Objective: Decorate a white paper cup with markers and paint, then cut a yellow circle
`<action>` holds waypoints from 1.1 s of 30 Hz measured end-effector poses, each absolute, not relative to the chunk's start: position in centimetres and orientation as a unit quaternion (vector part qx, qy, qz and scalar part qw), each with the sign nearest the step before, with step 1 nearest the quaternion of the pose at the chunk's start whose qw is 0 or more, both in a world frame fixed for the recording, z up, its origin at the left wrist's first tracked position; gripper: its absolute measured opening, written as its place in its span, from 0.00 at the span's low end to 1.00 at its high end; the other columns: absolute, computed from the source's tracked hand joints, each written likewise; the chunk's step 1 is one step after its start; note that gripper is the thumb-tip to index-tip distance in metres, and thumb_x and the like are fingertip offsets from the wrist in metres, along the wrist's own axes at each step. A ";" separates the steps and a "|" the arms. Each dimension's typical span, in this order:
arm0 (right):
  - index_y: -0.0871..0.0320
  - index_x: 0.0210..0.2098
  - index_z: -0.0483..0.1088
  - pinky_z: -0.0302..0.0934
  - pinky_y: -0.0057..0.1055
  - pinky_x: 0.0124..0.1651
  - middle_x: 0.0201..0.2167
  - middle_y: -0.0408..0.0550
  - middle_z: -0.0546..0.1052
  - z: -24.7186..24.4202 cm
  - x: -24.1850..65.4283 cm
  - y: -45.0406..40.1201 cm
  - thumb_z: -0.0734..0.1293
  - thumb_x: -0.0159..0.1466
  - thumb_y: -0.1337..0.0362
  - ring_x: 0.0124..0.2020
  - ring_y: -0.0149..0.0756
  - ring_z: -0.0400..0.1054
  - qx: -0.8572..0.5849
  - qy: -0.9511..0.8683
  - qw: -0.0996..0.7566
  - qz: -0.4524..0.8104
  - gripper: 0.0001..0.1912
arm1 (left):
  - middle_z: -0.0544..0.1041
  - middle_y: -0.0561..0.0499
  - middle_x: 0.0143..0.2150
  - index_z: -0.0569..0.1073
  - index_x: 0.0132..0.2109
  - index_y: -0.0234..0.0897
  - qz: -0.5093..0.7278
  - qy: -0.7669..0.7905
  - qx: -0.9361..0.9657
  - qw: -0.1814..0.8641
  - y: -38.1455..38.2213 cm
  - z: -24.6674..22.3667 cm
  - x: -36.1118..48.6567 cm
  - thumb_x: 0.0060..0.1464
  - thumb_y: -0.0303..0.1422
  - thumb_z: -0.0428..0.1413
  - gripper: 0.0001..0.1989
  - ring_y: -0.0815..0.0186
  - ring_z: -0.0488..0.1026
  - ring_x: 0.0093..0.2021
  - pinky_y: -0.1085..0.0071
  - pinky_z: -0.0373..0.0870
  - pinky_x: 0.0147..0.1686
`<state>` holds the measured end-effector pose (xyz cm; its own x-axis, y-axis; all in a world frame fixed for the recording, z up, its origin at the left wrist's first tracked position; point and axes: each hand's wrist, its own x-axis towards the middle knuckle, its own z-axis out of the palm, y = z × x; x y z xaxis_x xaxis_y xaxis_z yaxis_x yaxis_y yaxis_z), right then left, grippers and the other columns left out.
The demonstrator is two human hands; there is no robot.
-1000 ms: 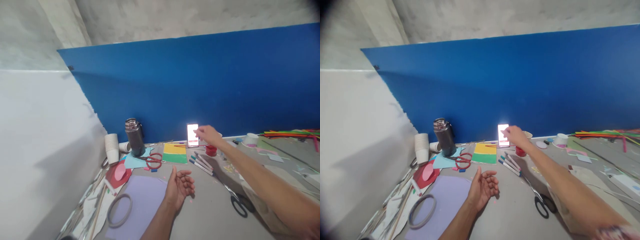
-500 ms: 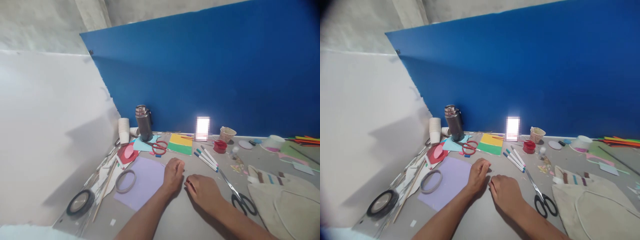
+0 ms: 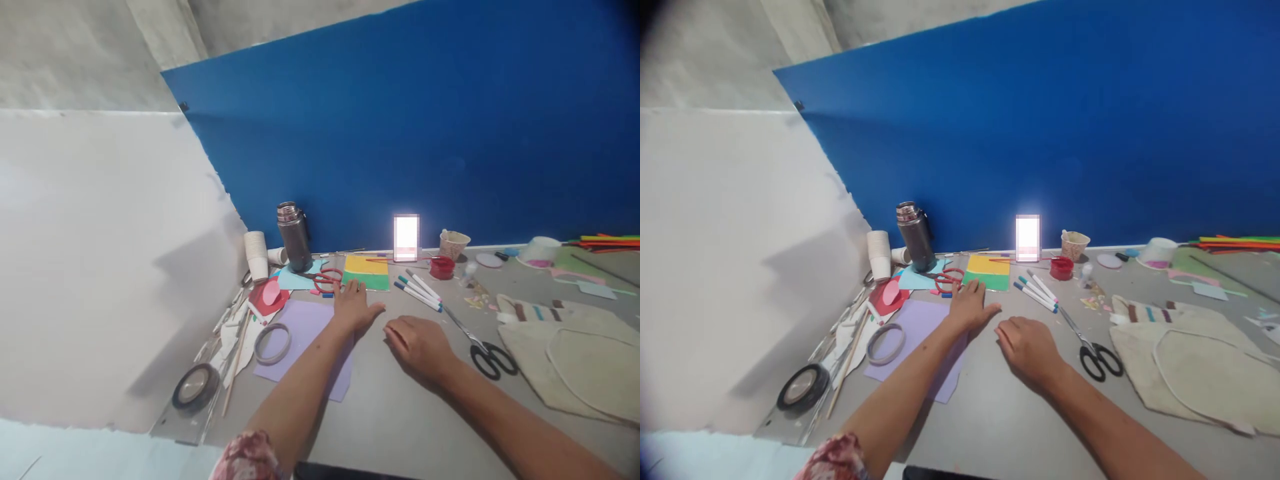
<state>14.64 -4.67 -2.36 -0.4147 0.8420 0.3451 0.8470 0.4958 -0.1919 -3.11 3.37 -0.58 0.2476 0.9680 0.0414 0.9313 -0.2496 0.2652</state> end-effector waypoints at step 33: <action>0.53 0.35 0.81 0.57 0.33 0.31 0.34 0.49 0.86 -2.9 17.0 -4.5 0.60 0.73 0.56 0.31 0.41 0.77 -0.454 -0.838 0.299 -0.040 0.19 | 0.69 0.37 0.72 0.75 0.61 0.40 0.222 0.650 0.726 0.028 -17.4 -0.3 -13.0 0.68 0.36 0.55 0.17 0.45 0.57 0.77 0.40 0.61 0.70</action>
<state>16.96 -4.48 -2.90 -0.4091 0.7368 0.5383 0.7846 0.5852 -0.2046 -13.01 -17.45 -0.29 0.0565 0.9567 0.2855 0.9320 -0.1531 0.3285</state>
